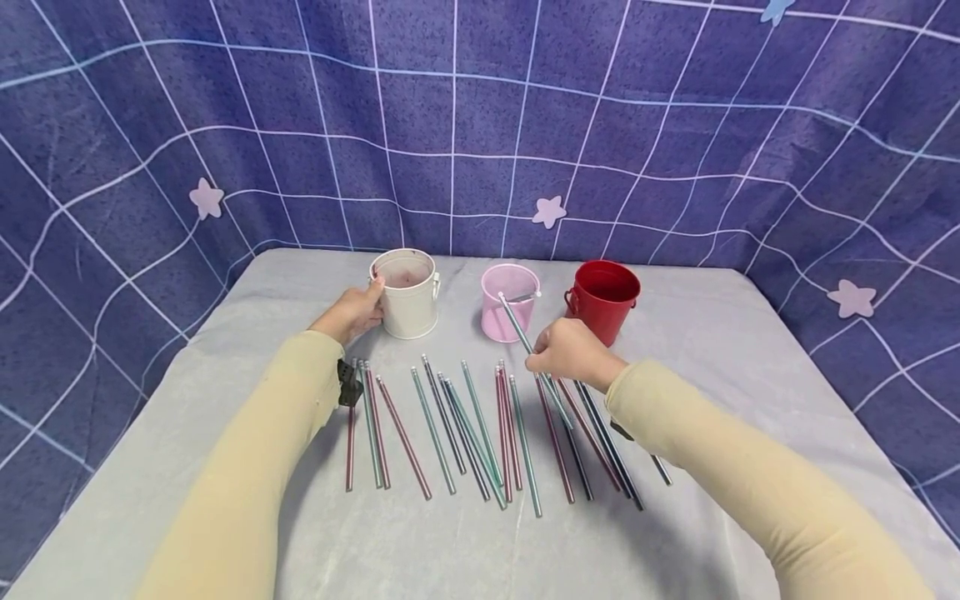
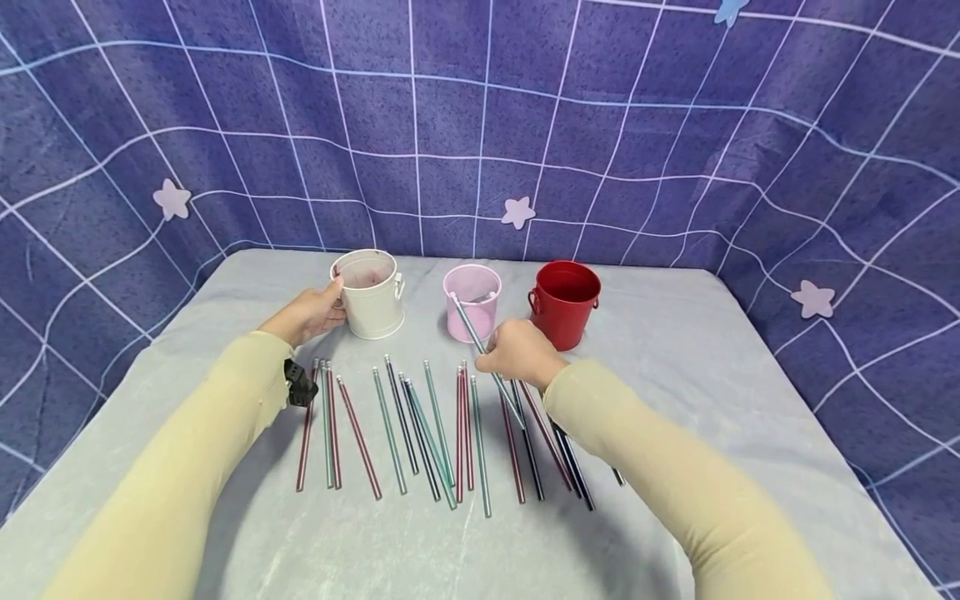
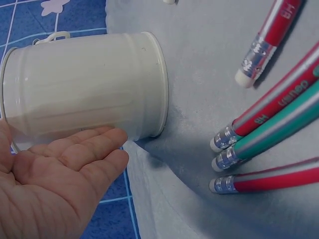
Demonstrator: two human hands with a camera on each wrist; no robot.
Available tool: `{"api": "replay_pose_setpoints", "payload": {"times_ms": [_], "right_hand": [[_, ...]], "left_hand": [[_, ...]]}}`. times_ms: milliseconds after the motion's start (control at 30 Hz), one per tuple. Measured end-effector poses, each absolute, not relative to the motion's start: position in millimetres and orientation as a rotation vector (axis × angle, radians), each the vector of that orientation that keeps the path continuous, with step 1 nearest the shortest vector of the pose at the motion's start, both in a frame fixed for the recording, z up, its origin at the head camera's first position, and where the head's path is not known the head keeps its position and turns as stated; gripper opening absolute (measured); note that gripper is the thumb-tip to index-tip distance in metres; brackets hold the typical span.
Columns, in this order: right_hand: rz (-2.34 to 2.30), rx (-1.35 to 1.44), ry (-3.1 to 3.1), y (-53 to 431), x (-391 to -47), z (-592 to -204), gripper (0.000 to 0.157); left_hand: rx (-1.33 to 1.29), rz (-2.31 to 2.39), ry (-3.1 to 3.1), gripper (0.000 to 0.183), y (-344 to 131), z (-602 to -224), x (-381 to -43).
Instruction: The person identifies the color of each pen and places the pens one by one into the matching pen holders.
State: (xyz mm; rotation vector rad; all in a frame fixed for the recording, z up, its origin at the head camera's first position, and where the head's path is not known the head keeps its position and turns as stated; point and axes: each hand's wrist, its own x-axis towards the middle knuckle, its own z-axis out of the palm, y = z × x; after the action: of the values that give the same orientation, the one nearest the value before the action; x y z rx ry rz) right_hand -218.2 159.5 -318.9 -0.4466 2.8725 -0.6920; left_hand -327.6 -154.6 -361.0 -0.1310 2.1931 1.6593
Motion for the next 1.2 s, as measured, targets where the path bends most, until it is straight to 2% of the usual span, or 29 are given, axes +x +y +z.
{"api": "replay_pose_setpoints", "payload": {"times_ms": [100,200,267,333,433,567,700,1200], "right_hand": [[-0.735,-0.503,2.913,158.6,-216.2,-318.2,0.018],[-0.805,-0.572,2.954,157.8,-216.7,-319.3,0.021],[-0.856,-0.616,2.975,157.2,-217.9,-319.4,0.023],[-0.897,-0.65,3.003,157.1,-220.2,-319.2,0.022],[-0.948,-0.666,3.055,157.1,-223.7,-314.8,0.017],[-0.999,-0.604,3.108,158.1,-228.6,-305.2,0.014],[-1.014,-0.544,3.106,161.4,-234.6,-300.8,0.017],[-1.24,-0.443,3.209,167.6,-243.4,-290.4,0.01]], "left_hand": [[-0.138,1.637,2.192,0.072,-153.9,-357.2,-324.6],[-0.132,1.687,2.134,0.073,-161.1,-371.5,-336.3],[-0.094,1.726,2.121,0.082,-176.5,-406.0,-367.8],[-0.099,1.747,2.105,0.087,-181.8,-419.7,-379.9],[-0.112,1.7,2.159,0.087,-177.8,-415.6,-376.5],[-0.154,1.643,2.171,0.074,-157.9,-370.8,-335.7],[-0.173,1.652,2.151,0.069,-151.9,-350.5,-318.3],[-0.159,1.636,2.205,0.074,-155.0,-359.6,-324.0]]}}
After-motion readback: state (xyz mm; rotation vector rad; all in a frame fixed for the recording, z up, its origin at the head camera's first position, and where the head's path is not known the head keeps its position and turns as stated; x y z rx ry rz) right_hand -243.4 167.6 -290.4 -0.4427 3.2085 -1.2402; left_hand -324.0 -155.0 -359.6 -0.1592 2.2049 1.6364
